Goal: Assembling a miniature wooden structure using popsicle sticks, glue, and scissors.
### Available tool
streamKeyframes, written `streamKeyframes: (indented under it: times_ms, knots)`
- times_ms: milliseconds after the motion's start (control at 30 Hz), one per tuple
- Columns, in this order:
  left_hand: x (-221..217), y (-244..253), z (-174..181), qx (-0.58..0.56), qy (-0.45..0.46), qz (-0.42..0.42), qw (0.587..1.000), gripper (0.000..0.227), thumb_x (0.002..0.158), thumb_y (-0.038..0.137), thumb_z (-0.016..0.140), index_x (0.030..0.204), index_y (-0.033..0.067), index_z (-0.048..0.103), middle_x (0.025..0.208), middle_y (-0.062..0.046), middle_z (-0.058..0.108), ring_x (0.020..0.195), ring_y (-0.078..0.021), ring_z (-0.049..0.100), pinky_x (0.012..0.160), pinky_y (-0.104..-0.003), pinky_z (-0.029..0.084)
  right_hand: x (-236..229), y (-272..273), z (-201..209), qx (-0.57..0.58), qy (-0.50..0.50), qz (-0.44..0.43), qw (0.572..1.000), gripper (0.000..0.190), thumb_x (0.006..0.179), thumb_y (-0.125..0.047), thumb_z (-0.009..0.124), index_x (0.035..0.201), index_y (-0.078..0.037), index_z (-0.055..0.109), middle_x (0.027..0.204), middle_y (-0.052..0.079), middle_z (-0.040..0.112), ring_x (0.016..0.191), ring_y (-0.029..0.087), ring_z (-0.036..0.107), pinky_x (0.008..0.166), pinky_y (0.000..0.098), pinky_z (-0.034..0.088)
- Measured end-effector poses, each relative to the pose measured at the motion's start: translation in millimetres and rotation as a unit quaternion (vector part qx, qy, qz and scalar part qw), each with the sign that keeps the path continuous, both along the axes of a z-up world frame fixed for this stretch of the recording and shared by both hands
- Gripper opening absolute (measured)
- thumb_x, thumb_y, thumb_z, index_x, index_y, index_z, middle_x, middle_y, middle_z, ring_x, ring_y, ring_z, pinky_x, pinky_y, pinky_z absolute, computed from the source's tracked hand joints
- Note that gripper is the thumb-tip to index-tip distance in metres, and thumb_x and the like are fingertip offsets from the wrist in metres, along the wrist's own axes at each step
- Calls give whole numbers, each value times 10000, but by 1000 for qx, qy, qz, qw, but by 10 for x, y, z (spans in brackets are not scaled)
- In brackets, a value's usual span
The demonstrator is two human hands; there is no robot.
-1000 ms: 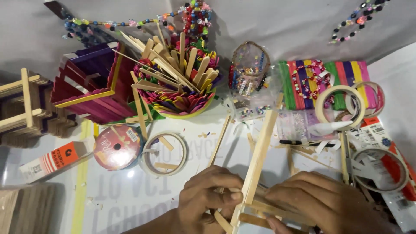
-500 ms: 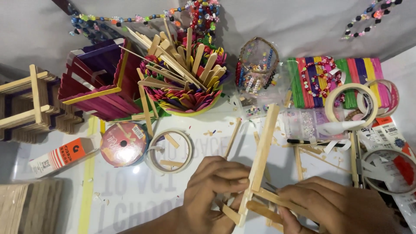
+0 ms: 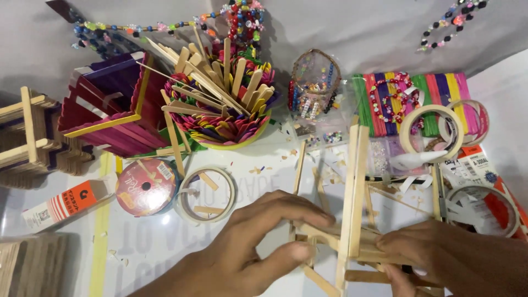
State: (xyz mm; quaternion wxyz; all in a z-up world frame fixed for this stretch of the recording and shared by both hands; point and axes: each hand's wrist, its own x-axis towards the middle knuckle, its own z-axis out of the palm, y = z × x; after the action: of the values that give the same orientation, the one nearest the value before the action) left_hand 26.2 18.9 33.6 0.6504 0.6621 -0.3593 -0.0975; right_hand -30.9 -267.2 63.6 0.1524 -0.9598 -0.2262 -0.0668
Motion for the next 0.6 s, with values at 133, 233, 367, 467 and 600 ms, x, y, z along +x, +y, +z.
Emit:
streamKeyframes:
  times_ms: [133, 233, 367, 467, 600]
  knots:
    - [-41, -102, 14, 38, 84, -19, 996, 187, 994, 239, 637, 1076, 80, 692, 1016, -70, 725, 960, -217, 681, 881, -350, 543, 6, -581, -603, -137, 332, 66, 931, 366, 852, -526, 787, 1201, -428, 734, 1159, -241, 806, 1153, 27, 730, 878, 310, 629]
    - [-47, -100, -77, 16, 111, -24, 993, 164, 977, 218, 680, 1070, 88, 717, 999, -64, 747, 910, -193, 706, 842, -321, 582, 51, -472, -548, -67, 284, 162, 943, 338, 905, -409, 741, 1223, -304, 690, 1102, -160, 838, 1067, 147, 764, 835, 354, 618]
    - [-60, -73, -184, 13, 126, -45, 991, 177, 983, 200, 682, 1101, 74, 723, 1024, -77, 756, 907, -168, 695, 852, -314, 571, 41, -233, -416, -42, 133, 161, 977, 345, 773, -276, 744, 1105, -334, 669, 946, -181, 812, 825, 87, 794, 514, 310, 613]
    - [-63, -44, -229, 51, 158, -49, 985, 157, 945, 157, 715, 1078, 80, 741, 968, -32, 767, 856, -92, 676, 802, -255, 564, 65, -97, -304, -48, 138, 114, 983, 321, 812, -339, 702, 1127, -400, 709, 941, -213, 831, 809, 24, 798, 367, 338, 602]
    - [-66, 5, -309, 14, 171, -74, 982, 159, 962, 165, 702, 1091, 75, 727, 1010, -57, 757, 891, -115, 671, 829, -289, 572, 38, -124, -470, -35, 66, 151, 986, 257, 830, -359, 714, 1075, -283, 736, 998, -155, 822, 859, 114, 779, 544, 334, 611]
